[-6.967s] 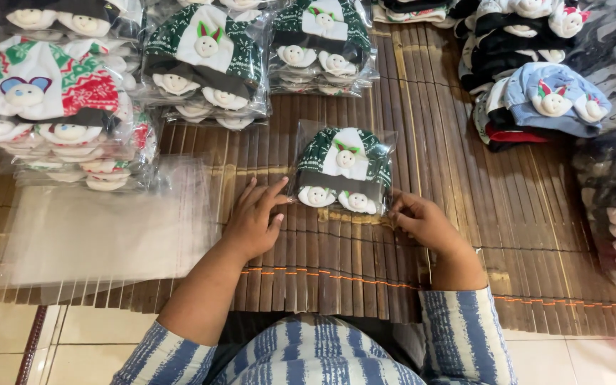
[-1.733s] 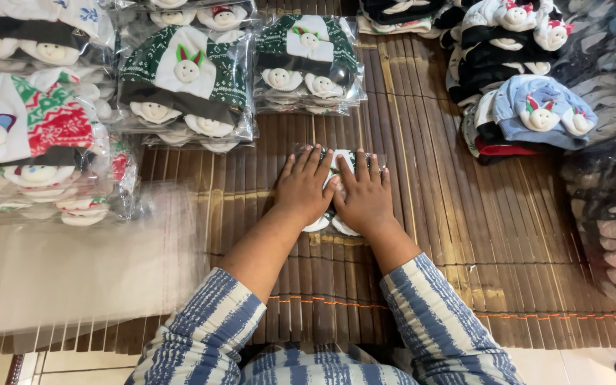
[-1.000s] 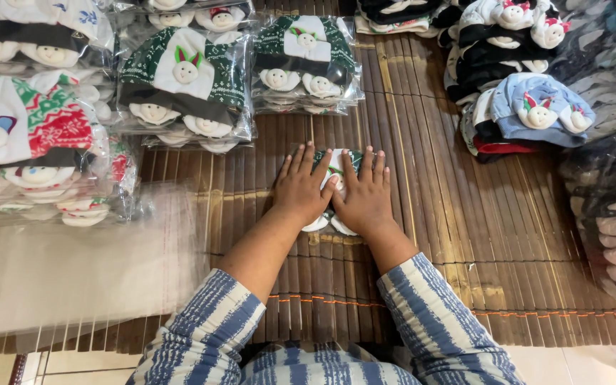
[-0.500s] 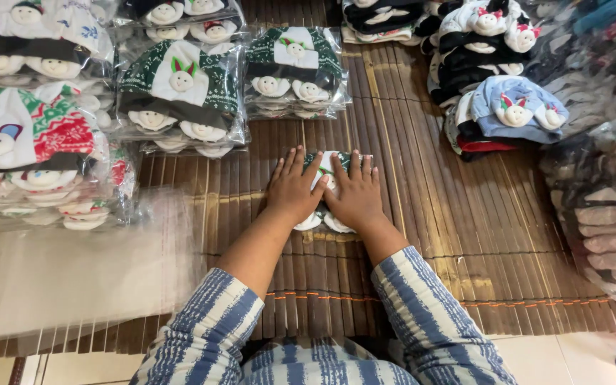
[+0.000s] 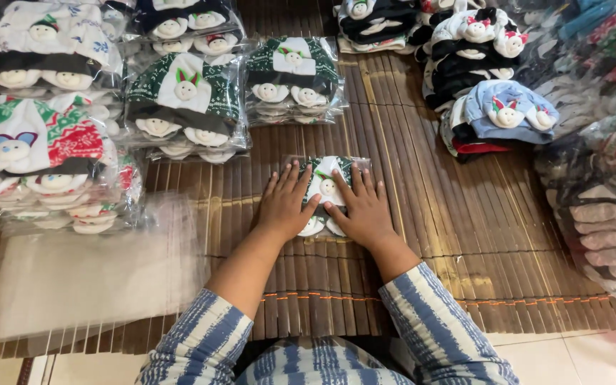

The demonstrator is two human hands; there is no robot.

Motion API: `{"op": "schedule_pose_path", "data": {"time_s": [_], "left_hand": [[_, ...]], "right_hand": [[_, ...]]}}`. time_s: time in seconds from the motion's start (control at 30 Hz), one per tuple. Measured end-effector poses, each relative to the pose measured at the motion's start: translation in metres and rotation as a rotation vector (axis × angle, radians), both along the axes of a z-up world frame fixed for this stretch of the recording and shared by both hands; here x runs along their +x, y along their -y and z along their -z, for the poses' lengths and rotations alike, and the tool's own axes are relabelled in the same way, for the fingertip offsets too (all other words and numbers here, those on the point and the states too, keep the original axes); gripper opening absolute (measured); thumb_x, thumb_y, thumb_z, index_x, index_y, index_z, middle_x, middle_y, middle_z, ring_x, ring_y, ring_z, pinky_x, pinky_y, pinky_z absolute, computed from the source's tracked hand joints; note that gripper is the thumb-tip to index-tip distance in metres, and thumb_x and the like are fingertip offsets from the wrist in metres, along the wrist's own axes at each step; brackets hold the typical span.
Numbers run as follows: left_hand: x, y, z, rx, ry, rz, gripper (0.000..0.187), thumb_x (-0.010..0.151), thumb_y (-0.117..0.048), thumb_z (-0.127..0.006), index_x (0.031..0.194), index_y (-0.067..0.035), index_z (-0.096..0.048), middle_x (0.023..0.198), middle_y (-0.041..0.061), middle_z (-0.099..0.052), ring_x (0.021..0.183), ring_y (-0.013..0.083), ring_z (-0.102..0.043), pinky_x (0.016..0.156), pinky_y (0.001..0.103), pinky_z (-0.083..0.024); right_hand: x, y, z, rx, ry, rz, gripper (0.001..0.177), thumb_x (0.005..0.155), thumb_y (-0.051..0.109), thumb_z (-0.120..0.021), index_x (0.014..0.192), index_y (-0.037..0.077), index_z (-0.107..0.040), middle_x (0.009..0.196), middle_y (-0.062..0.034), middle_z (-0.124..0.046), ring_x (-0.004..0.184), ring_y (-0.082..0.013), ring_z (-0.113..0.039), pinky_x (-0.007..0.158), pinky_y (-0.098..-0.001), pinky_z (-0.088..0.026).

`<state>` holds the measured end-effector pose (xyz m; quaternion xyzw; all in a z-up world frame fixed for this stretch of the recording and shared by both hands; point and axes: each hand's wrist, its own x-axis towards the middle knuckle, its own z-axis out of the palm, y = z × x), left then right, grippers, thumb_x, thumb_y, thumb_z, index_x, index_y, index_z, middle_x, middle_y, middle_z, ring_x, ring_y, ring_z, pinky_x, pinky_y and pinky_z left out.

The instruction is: Packaging small baby hats into individual plastic bags

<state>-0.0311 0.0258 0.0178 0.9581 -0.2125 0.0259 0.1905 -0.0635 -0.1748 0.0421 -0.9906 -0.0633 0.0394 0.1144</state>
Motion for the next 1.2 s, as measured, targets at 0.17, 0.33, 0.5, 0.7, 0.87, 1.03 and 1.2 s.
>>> {"op": "schedule_pose_path", "data": {"time_s": [0.17,0.33,0.5,0.7,0.87,1.03,1.2], "left_hand": [[0.0,0.0,0.003,0.024,0.011,-0.014,0.075,0.103,-0.058,-0.037,0.163,-0.014,-0.026,0.163,0.022,-0.032,0.152,0.0352,-0.03,0.126,0.053,-0.016],[0.0,0.002,0.006,0.035,0.002,-0.021,0.074,0.102,-0.057,-0.038,0.162,-0.015,-0.027,0.164,0.021,-0.032,0.153,0.0346,-0.03,0.126,0.053,-0.015],[0.002,-0.007,0.003,-0.238,0.02,0.031,0.07,0.105,-0.047,-0.043,0.164,-0.015,-0.023,0.166,0.02,-0.029,0.153,0.0375,-0.028,0.124,0.057,-0.021],[-0.036,-0.013,0.004,-0.337,0.126,-0.179,0.06,0.106,-0.043,-0.047,0.156,-0.012,-0.041,0.151,0.022,-0.048,0.143,0.0432,-0.041,0.116,0.056,-0.035],[-0.086,-0.02,-0.009,-0.333,-0.189,-0.436,0.069,0.102,-0.054,-0.04,0.159,-0.016,-0.032,0.141,0.025,-0.05,0.132,0.0463,-0.052,0.108,0.055,-0.045],[-0.105,-0.025,-0.026,-0.375,-0.548,-0.501,0.083,0.098,-0.068,-0.028,0.162,-0.018,-0.012,0.142,0.032,-0.051,0.133,0.0462,-0.053,0.109,0.058,-0.044],[-0.087,-0.014,-0.003,-1.372,-1.038,-0.449,0.071,0.105,-0.058,-0.037,0.16,-0.028,-0.002,0.111,0.042,-0.063,0.098,0.0514,-0.071,0.083,0.055,-0.061]], "right_hand": [[-0.001,-0.002,0.0,-0.011,0.016,0.004,0.075,0.096,0.072,-0.037,0.163,0.041,-0.02,0.169,-0.0118,-0.02,0.156,-0.0359,-0.017,0.124,-0.0581,-0.015],[-0.002,-0.001,0.005,-0.022,0.054,-0.004,0.074,0.098,0.07,-0.037,0.163,0.039,-0.021,0.168,-0.013,-0.023,0.155,-0.0369,-0.02,0.123,-0.059,-0.017],[-0.003,0.001,0.001,0.009,0.065,-0.013,0.076,0.097,0.071,-0.04,0.163,0.039,-0.021,0.169,-0.0138,-0.02,0.155,-0.0383,-0.017,0.122,-0.0615,-0.017],[-0.041,-0.016,-0.021,-0.144,0.244,-0.295,0.099,0.074,0.087,-0.056,0.158,0.04,-0.034,0.168,-0.0086,-0.024,0.155,-0.0401,-0.013,0.118,-0.0688,-0.012],[-0.038,-0.014,-0.004,-0.168,0.293,-0.344,0.089,0.079,0.079,-0.06,0.156,0.039,-0.039,0.165,-0.007,-0.032,0.153,-0.0394,-0.023,0.115,-0.0681,-0.025],[-0.04,-0.01,-0.006,-0.124,0.3,-0.326,0.079,0.084,0.075,-0.059,0.153,0.042,-0.042,0.161,-0.0039,-0.038,0.152,-0.0375,-0.027,0.113,-0.066,-0.03],[-0.047,-0.005,-0.016,0.017,0.188,-0.258,0.077,0.088,0.072,-0.056,0.157,0.045,-0.035,0.162,-0.0015,-0.037,0.151,-0.0372,-0.027,0.113,-0.0638,-0.033]]}}
